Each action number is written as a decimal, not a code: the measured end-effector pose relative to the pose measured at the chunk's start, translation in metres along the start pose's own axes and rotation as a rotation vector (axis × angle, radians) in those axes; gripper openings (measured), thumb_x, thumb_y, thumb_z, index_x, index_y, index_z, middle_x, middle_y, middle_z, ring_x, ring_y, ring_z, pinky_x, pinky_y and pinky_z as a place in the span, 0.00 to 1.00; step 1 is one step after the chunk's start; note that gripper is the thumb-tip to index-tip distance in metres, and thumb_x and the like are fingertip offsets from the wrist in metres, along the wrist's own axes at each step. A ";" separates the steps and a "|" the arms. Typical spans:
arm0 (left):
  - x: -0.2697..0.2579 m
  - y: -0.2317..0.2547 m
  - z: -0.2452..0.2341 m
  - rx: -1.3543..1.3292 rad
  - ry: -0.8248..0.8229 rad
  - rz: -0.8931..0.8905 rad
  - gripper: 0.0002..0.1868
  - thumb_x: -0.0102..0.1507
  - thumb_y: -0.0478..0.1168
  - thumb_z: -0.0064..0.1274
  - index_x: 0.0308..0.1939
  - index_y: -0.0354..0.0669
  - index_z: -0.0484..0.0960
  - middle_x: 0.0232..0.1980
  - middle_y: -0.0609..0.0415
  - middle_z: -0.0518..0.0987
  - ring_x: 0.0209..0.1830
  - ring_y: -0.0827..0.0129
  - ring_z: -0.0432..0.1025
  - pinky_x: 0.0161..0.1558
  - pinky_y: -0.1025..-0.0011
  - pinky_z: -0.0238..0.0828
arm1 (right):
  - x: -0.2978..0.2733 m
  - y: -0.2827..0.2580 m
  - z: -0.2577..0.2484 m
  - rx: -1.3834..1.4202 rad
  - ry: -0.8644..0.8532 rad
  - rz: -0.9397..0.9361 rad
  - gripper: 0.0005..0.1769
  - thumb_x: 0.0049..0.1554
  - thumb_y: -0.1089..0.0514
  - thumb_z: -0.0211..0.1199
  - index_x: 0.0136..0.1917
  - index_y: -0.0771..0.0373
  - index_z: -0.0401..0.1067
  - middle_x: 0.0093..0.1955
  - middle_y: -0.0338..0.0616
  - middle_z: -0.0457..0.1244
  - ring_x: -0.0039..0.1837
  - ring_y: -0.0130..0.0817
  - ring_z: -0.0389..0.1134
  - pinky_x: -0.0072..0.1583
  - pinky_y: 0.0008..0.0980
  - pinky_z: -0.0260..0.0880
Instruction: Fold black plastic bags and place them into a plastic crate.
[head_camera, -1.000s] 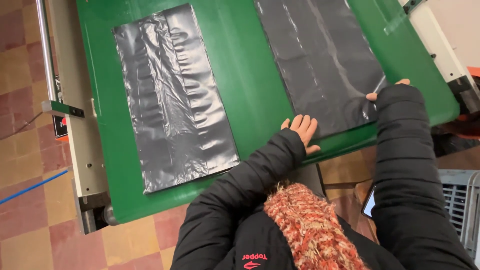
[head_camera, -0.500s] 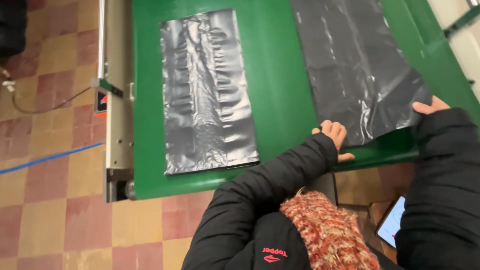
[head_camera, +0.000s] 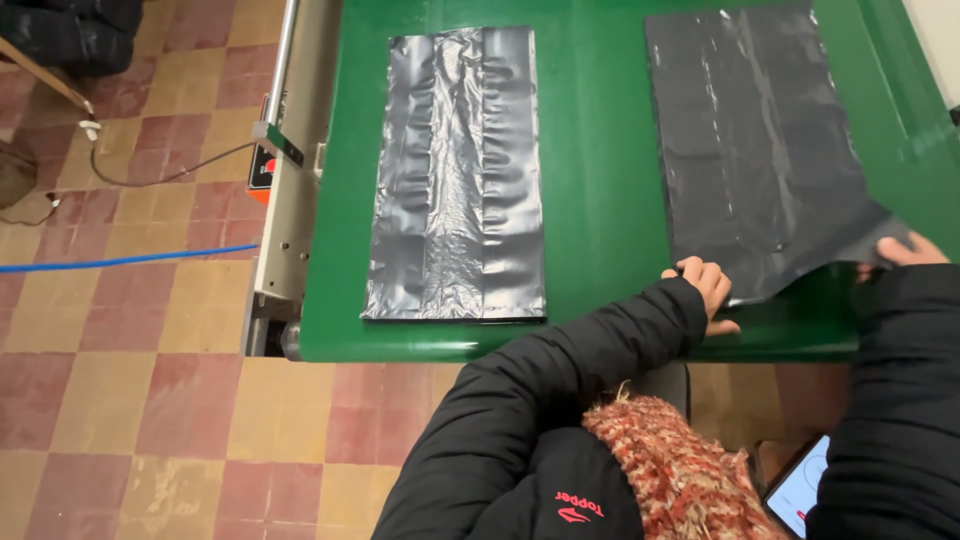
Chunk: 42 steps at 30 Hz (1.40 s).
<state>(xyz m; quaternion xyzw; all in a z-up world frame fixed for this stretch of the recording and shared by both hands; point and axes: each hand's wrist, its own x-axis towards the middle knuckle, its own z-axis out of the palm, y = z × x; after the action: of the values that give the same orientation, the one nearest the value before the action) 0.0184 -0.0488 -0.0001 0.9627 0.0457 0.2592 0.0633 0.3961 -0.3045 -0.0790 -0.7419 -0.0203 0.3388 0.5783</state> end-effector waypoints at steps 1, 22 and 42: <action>0.002 0.000 -0.015 -0.021 -0.002 0.011 0.39 0.46 0.69 0.55 0.46 0.40 0.80 0.45 0.47 0.74 0.46 0.50 0.67 0.34 0.55 0.70 | 0.004 -0.002 -0.005 0.054 -0.021 -0.122 0.22 0.71 0.50 0.62 0.72 0.62 0.62 0.50 0.53 0.66 0.49 0.45 0.69 0.47 0.52 0.73; 0.061 -0.215 -0.065 -1.095 -0.143 -0.339 0.13 0.70 0.44 0.52 0.54 0.40 0.80 0.46 0.43 0.85 0.47 0.61 0.78 0.51 0.67 0.75 | -0.122 -0.107 0.148 -0.709 0.259 -0.722 0.19 0.58 0.50 0.76 0.45 0.68 0.73 0.37 0.46 0.65 0.37 0.31 0.64 0.45 0.34 0.64; 0.151 -0.241 0.030 -0.237 0.009 -0.605 0.27 0.65 0.56 0.50 0.55 0.37 0.70 0.46 0.35 0.81 0.45 0.37 0.75 0.42 0.48 0.71 | 0.125 -0.152 0.194 -1.085 0.212 -0.560 0.39 0.40 0.44 0.82 0.60 0.63 0.73 0.58 0.54 0.67 0.59 0.55 0.67 0.60 0.50 0.67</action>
<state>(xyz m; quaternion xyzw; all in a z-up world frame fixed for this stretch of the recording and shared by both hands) 0.1500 0.2042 0.0134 0.8902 0.2994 0.2365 0.2488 0.4451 -0.0374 -0.0261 -0.9264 -0.3258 0.0400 0.1845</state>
